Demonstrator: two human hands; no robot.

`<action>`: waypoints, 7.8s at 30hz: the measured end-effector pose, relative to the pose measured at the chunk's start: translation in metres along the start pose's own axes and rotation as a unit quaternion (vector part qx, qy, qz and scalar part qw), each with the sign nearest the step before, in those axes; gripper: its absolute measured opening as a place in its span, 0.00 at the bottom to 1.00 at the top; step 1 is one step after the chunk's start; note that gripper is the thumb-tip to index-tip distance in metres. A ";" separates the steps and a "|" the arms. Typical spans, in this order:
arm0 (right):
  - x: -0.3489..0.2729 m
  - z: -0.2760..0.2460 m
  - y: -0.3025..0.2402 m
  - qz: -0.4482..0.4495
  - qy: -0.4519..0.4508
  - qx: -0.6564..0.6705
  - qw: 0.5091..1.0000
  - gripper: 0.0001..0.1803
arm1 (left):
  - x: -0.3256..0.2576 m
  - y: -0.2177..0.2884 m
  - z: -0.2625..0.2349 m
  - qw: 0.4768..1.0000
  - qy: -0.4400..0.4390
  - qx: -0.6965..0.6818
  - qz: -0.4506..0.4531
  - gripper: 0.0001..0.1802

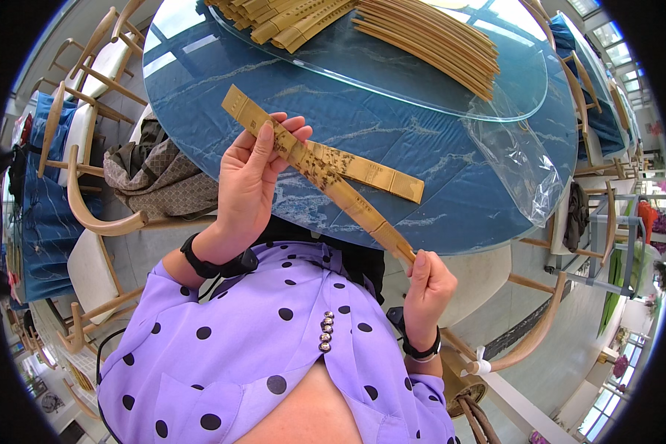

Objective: The person repeatedly picks up flat bamboo strips and thin bamboo sticks from a glass table, aligns them, and slides the sticks into slots on the strips to form fan-like assemblies. The person places each completed assembly back on the table and repeats the process with new components.

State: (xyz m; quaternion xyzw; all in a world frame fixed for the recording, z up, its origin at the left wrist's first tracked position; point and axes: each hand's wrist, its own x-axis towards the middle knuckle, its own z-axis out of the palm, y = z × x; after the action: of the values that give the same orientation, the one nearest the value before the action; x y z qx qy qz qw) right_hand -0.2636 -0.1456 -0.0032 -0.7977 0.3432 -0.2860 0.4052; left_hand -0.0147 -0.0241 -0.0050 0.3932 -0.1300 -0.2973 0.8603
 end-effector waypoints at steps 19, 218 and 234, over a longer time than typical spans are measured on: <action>0.001 0.006 0.003 0.006 0.018 0.024 1.000 0.25 | -0.004 -0.005 0.005 1.000 0.001 -0.002 -0.012 0.17; 0.063 0.019 -0.029 -0.380 -0.151 -0.258 0.875 0.18 | -0.001 -0.011 0.008 0.936 -0.243 0.253 0.005 0.29; 0.055 -0.027 0.003 0.015 -0.032 -0.049 0.998 0.15 | 0.017 -0.025 0.010 0.556 -0.215 0.762 0.253 0.26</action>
State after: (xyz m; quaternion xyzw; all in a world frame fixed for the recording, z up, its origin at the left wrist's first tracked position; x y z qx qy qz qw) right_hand -0.2513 -0.2023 0.0178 -0.8201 0.3553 -0.2371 0.3809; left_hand -0.0158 -0.0537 -0.0175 0.7773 -0.5833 0.0672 0.2260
